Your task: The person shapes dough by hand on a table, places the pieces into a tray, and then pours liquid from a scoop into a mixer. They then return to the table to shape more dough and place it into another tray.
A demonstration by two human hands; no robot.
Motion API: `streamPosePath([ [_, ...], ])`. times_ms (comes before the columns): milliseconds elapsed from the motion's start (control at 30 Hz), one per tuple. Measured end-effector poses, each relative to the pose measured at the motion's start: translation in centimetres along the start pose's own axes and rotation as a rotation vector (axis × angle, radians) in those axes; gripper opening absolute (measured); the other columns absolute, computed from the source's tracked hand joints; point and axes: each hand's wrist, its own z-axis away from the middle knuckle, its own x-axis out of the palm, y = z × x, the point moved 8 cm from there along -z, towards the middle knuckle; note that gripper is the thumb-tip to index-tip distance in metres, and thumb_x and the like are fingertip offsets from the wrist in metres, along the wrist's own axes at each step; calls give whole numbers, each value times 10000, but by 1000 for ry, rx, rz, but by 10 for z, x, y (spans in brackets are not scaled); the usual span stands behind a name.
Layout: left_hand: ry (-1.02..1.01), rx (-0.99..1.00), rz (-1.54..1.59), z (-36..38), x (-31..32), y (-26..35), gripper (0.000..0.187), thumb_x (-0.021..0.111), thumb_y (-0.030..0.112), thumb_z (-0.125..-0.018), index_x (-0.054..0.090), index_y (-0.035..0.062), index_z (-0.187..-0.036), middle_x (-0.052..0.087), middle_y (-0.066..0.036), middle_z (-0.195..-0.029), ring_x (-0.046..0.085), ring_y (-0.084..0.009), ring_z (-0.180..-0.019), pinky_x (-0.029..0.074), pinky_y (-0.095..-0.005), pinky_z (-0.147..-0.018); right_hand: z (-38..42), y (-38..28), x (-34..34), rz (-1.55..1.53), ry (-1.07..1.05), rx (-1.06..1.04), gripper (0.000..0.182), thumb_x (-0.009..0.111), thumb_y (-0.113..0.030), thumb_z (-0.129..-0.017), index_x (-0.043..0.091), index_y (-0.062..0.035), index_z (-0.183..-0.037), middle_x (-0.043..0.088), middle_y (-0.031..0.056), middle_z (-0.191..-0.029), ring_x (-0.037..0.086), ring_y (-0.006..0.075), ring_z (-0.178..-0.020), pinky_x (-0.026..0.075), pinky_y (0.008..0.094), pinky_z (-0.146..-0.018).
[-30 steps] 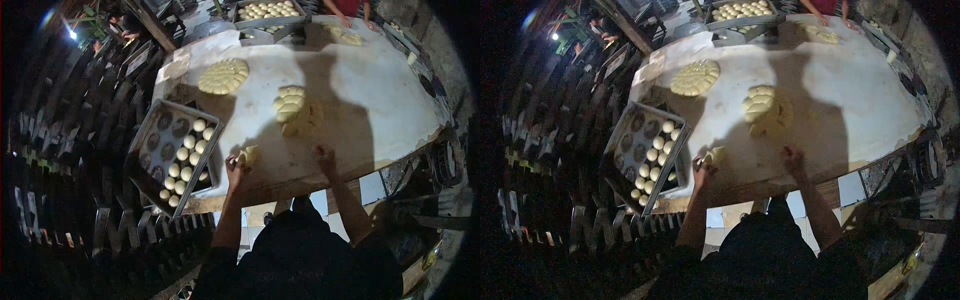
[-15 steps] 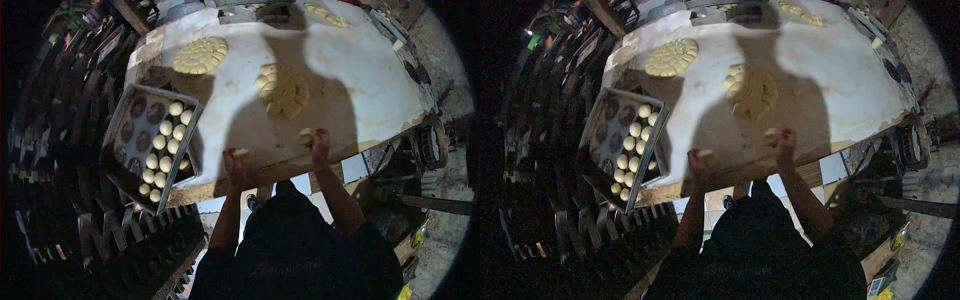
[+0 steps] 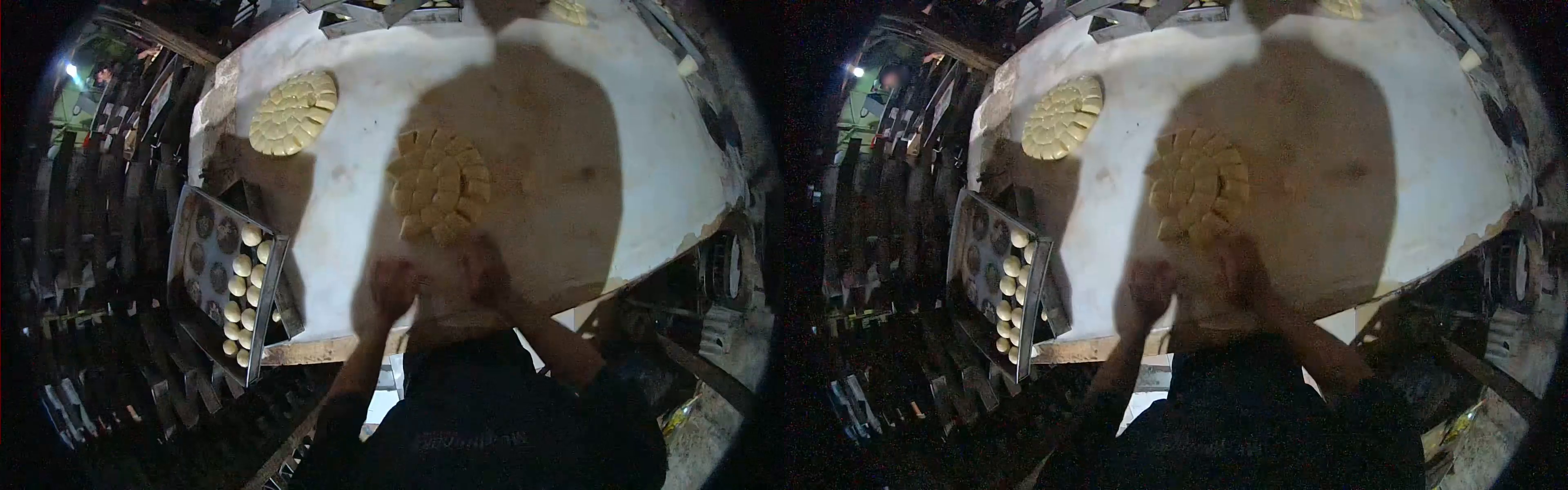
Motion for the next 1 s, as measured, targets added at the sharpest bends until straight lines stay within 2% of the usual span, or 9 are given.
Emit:
streamPosePath([
  [133,-66,237,-126,77,4,-38,155,633,206,-784,622,102,-899,613,-101,-935,576,-321,-916,421,-484,-876,43,18,-20,279,-221,-169,448,542,-191,-872,465,82,-1219,361,289,-1353,312,461,-1295,279,538,-1072],
  [200,-180,44,-270,54,-12,-87,163,629,193,-764,609,83,-883,601,-106,-905,567,-326,-871,420,-497,-844,2,62,-52,247,-274,140,442,529,-196,-878,471,88,-1212,349,296,-1364,296,466,-1306,284,540,-1069],
  [267,241,-333,375,12,-8,-139,194,656,194,-735,605,77,-882,601,-99,-887,561,-316,-855,421,-486,-844,-44,72,-55,130,-153,159,508,554,-251,-870,446,75,-1243,314,324,-1380,263,480,-1319,263,543,-1084],
  [367,279,-368,486,-12,25,-105,197,665,183,-719,605,81,-876,600,-95,-880,557,-314,-853,422,-478,-858,-50,35,-39,170,24,86,548,553,-308,-879,431,71,-1256,298,340,-1382,256,497,-1314,258,542,-1087],
  [500,41,173,-57,12,16,-18,179,666,176,-740,595,84,-877,601,-101,-874,564,-326,-855,427,-488,-848,3,31,-25,110,-93,68,550,555,-326,-886,431,66,-1252,278,341,-1390,262,507,-1306,260,528,-1084],
  [567,-20,264,-78,53,-2,-43,174,665,176,-754,592,75,-876,604,-106,-872,568,-325,-839,434,-491,-829,1,47,-64,147,-95,-20,228,537,-167,-897,478,-2,-1044,446,236,-1140,413,393,-1130,303,478,-1045],
  [667,19,-185,-176,39,-28,-137,284,591,167,-822,592,36,-1075,584,-194,-1097,553,-327,-1044,356,-479,-1019,-40,96,-76,108,91,177,435,533,-236,-908,472,46,-1233,449,308,-1250,403,452,-1219,262,470,-1081],
  [867,284,-70,129,-23,-8,-99,143,589,69,-741,659,17,-855,635,-136,-944,611,-322,-863,504,-462,-820,-49,19,-53,107,460,36,391,542,-156,-901,488,-1,-1255,548,193,-1135,473,364,-1145,311,441,-1037],
  [1000,-104,65,157,52,-20,-69,327,562,98,-825,566,3,-1138,564,-184,-1189,526,-340,-1128,427,-447,-976,5,18,-55,204,218,-2,248,577,-227,-881,590,-32,-1033,579,135,-1067,557,268,-983,437,419,-896],
])
